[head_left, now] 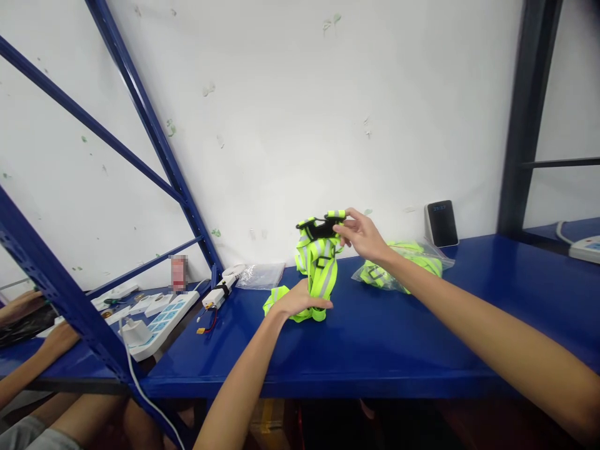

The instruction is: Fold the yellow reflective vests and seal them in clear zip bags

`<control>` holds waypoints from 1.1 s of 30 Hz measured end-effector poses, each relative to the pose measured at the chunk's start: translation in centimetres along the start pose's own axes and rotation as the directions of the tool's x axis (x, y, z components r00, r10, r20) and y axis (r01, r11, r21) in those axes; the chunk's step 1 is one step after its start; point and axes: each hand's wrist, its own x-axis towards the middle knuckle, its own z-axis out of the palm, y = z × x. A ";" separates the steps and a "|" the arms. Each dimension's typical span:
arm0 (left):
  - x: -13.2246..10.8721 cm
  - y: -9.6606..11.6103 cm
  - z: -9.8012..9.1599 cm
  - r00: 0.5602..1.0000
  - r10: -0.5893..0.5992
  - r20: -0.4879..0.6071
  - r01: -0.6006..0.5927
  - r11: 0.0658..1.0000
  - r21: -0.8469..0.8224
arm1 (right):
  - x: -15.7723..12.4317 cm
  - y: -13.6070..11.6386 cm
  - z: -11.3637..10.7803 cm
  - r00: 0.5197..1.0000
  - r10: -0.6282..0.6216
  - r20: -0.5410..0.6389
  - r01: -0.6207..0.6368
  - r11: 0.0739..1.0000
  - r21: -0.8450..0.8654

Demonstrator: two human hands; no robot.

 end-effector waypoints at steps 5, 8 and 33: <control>-3.2 -0.9 0.4 0.977 -0.055 0.205 0.151 0.861 -0.487 | 0.5 4.5 -1.7 0.975 0.033 -0.220 -0.057 0.993 -0.102; -4.3 -1.6 1.6 0.970 0.006 0.243 0.168 0.706 -0.688 | -0.2 6.8 -1.1 0.971 -0.027 -0.237 -0.052 0.946 -0.321; 2.3 -2.6 0.9 0.972 0.045 -0.229 -0.186 0.739 -0.647 | -7.1 7.2 1.9 0.858 0.213 0.468 -0.309 0.941 0.138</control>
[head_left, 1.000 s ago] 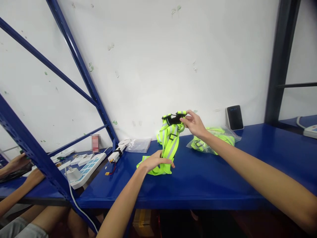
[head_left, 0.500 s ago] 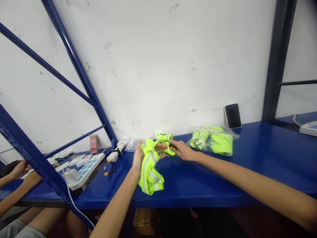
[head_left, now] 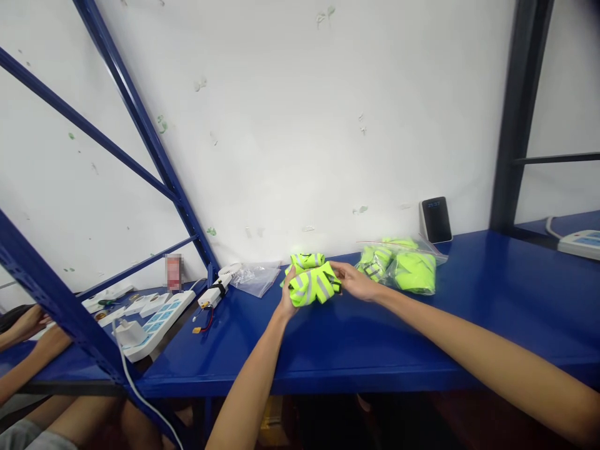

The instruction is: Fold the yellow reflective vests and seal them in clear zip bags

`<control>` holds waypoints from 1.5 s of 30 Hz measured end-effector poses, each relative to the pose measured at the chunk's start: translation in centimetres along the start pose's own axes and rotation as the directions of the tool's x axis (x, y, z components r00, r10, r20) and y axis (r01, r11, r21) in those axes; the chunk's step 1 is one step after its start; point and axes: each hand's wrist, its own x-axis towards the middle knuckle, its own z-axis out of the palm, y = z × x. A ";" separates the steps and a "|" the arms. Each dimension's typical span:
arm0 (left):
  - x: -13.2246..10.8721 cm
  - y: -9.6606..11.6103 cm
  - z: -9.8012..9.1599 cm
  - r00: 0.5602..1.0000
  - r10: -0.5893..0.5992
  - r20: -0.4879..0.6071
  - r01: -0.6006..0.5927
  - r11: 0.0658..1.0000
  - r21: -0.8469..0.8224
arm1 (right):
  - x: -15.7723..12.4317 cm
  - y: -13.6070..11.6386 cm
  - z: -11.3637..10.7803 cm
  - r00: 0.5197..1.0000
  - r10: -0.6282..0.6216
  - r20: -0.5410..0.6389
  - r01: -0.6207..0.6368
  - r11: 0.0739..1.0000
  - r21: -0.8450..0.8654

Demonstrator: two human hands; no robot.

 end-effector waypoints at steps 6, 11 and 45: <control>0.1 0.4 0.4 0.988 0.064 -0.139 -0.068 0.997 -0.027 | 1.0 0.4 0.8 0.985 -0.064 -0.159 0.085 0.988 0.128; 0.7 -0.2 -1.0 0.989 0.111 -0.098 -0.108 0.994 0.028 | 2.1 0.2 0.3 0.951 -0.040 -0.307 0.115 0.966 0.231; -3.7 9.9 2.0 0.915 0.080 0.396 -0.314 -0.479 0.820 | -1.1 -2.5 -0.2 0.968 0.027 0.249 0.135 0.783 -0.608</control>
